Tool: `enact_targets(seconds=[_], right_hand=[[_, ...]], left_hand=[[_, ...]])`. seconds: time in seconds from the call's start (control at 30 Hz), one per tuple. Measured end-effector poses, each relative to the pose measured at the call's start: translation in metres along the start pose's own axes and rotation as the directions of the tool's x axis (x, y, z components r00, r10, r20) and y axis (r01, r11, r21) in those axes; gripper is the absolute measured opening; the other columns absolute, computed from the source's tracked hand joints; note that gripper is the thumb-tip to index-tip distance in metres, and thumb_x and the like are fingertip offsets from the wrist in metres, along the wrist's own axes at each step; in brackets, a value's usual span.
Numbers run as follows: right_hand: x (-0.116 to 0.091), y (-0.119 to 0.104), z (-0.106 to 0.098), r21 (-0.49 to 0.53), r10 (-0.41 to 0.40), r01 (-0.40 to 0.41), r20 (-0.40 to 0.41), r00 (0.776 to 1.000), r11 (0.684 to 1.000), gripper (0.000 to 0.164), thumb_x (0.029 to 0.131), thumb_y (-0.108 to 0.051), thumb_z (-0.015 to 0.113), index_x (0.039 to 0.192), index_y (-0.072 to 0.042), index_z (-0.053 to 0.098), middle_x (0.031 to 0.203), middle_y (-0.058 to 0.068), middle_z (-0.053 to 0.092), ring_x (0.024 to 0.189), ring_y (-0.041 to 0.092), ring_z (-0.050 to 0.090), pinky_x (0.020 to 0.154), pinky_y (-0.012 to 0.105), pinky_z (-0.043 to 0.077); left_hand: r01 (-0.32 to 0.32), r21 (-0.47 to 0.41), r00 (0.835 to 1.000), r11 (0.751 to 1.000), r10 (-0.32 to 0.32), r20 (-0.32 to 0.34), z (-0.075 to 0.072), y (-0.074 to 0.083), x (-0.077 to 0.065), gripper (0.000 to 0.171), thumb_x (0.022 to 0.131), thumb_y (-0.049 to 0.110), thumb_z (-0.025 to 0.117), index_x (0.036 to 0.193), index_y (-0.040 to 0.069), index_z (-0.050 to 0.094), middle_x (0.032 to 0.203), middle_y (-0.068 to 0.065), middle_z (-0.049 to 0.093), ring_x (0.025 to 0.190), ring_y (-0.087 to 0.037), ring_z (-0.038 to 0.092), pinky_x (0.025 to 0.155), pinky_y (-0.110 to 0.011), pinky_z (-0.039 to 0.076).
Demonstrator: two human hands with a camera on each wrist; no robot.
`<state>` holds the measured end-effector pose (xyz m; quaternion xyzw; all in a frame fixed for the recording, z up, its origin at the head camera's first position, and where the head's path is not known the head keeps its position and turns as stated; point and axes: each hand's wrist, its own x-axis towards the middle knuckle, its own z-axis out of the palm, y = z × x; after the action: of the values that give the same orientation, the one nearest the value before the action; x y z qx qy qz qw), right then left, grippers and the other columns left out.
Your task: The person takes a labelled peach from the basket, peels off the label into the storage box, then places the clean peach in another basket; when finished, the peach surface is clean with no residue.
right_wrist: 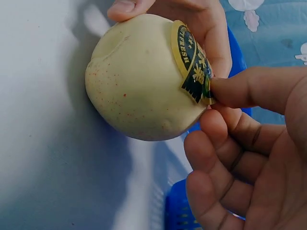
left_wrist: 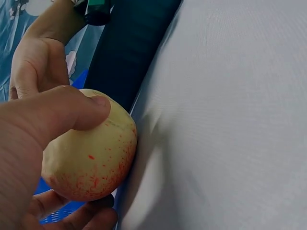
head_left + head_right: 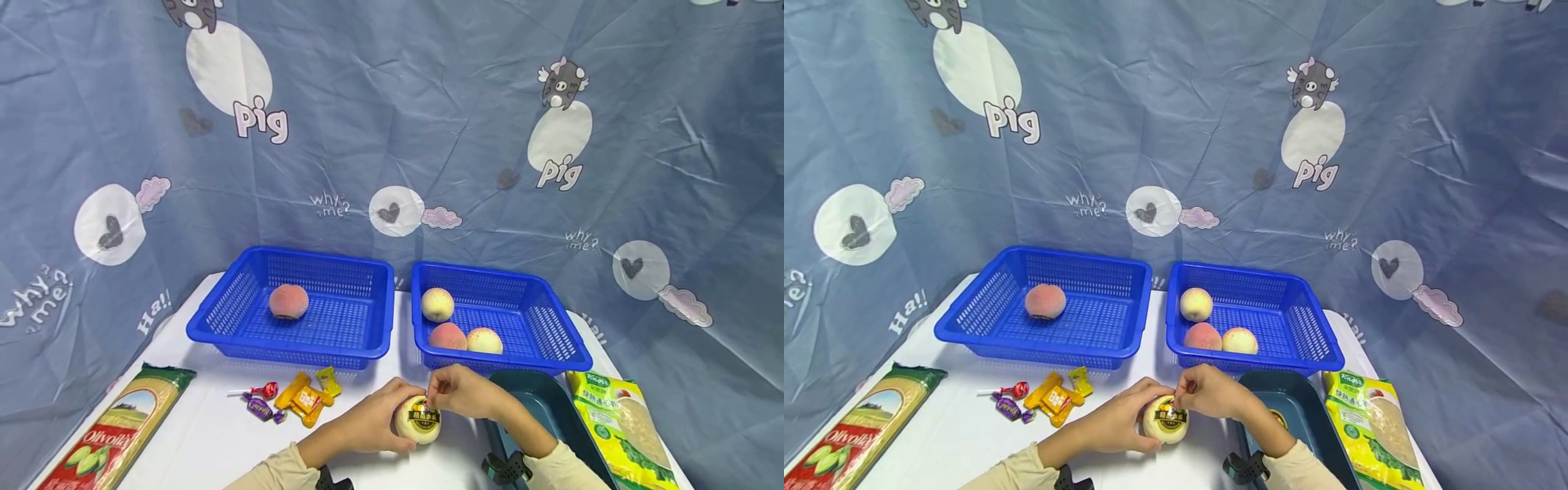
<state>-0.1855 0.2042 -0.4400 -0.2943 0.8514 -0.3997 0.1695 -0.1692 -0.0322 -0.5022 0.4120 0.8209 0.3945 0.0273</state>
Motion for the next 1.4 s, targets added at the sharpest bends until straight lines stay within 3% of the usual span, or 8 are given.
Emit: enact_targets(seconds=[0.3,0.5,0.77,0.9,1.1,1.27,1.4], right_hand=[[-0.004,-0.005,-0.004,0.089,-0.053,0.053,-0.002,0.999,0.995,0.008,0.088,0.001,0.065,0.085,-0.006,0.067,0.081,0.000,0.067,0.075,0.011,0.059,0.068,0.025,0.049],[-0.023,-0.007,-0.028,0.216,-0.131,0.121,0.033,0.991,0.969,0.005,0.098,-0.003,0.062,0.095,0.000,0.065,0.089,0.007,0.065,0.082,0.016,0.060,0.074,0.029,0.053],[-0.081,0.029,-0.086,0.252,0.051,-0.028,-0.084,0.995,0.967,0.020,0.105,-0.016,0.057,0.101,0.004,0.059,0.084,0.004,0.056,0.072,0.011,0.054,0.060,0.024,0.046],[-0.102,0.052,-0.097,0.207,0.143,-0.130,-0.050,0.989,0.970,0.020,0.105,-0.014,0.055,0.101,0.004,0.059,0.081,0.004,0.056,0.069,0.014,0.054,0.056,0.027,0.046],[-0.107,0.075,-0.087,0.072,0.232,-0.233,0.028,0.972,0.970,0.009,0.099,-0.005,0.057,0.095,-0.001,0.063,0.079,0.006,0.059,0.068,0.017,0.055,0.050,0.025,0.043],[-0.105,0.082,-0.075,-0.096,0.278,-0.281,-0.046,0.959,0.955,0.010,0.095,-0.001,0.060,0.086,-0.004,0.061,0.074,0.003,0.059,0.063,0.016,0.054,0.047,0.025,0.040],[-0.103,0.080,-0.069,-0.253,0.274,-0.301,-0.138,0.952,0.919,0.012,0.091,-0.002,0.067,0.081,-0.006,0.061,0.069,0.000,0.057,0.059,0.014,0.051,0.050,0.028,0.042]], left_hand=[[-0.010,0.020,1.000,1.000,0.011,-0.019,0.001,-0.003,0.002,0.077,0.076,0.026,0.089,0.143,0.017,0.052,0.123,0.006,0.051,0.107,-0.004,0.054,0.091,-0.026,0.049],[0.000,0.026,1.000,1.000,0.001,-0.023,0.001,-0.003,0.002,0.077,0.076,0.027,0.089,0.143,0.017,0.053,0.123,0.005,0.052,0.105,-0.005,0.055,0.089,-0.027,0.050],[0.016,0.025,0.999,1.000,-0.015,-0.028,0.001,-0.002,0.003,0.076,0.075,0.028,0.090,0.141,0.012,0.054,0.125,0.003,0.053,0.111,-0.009,0.056,0.093,-0.032,0.050],[0.025,0.015,0.999,1.000,-0.025,-0.023,0.002,-0.002,0.002,0.076,0.076,0.028,0.090,0.141,0.012,0.054,0.126,0.004,0.053,0.112,-0.009,0.056,0.094,-0.032,0.049],[0.037,0.000,0.999,0.999,-0.037,-0.016,0.002,-0.004,0.000,0.077,0.076,0.029,0.090,0.142,0.012,0.054,0.126,0.004,0.053,0.113,-0.009,0.056,0.095,-0.032,0.049],[0.043,-0.011,0.999,0.999,-0.043,-0.009,0.003,-0.005,0.000,0.077,0.077,0.030,0.090,0.143,0.014,0.054,0.126,0.005,0.053,0.113,-0.008,0.055,0.095,-0.032,0.049],[0.038,-0.016,0.999,0.999,-0.038,-0.013,0.003,-0.005,0.001,0.077,0.076,0.030,0.090,0.142,0.014,0.054,0.126,0.005,0.053,0.113,-0.008,0.055,0.096,-0.032,0.049]])
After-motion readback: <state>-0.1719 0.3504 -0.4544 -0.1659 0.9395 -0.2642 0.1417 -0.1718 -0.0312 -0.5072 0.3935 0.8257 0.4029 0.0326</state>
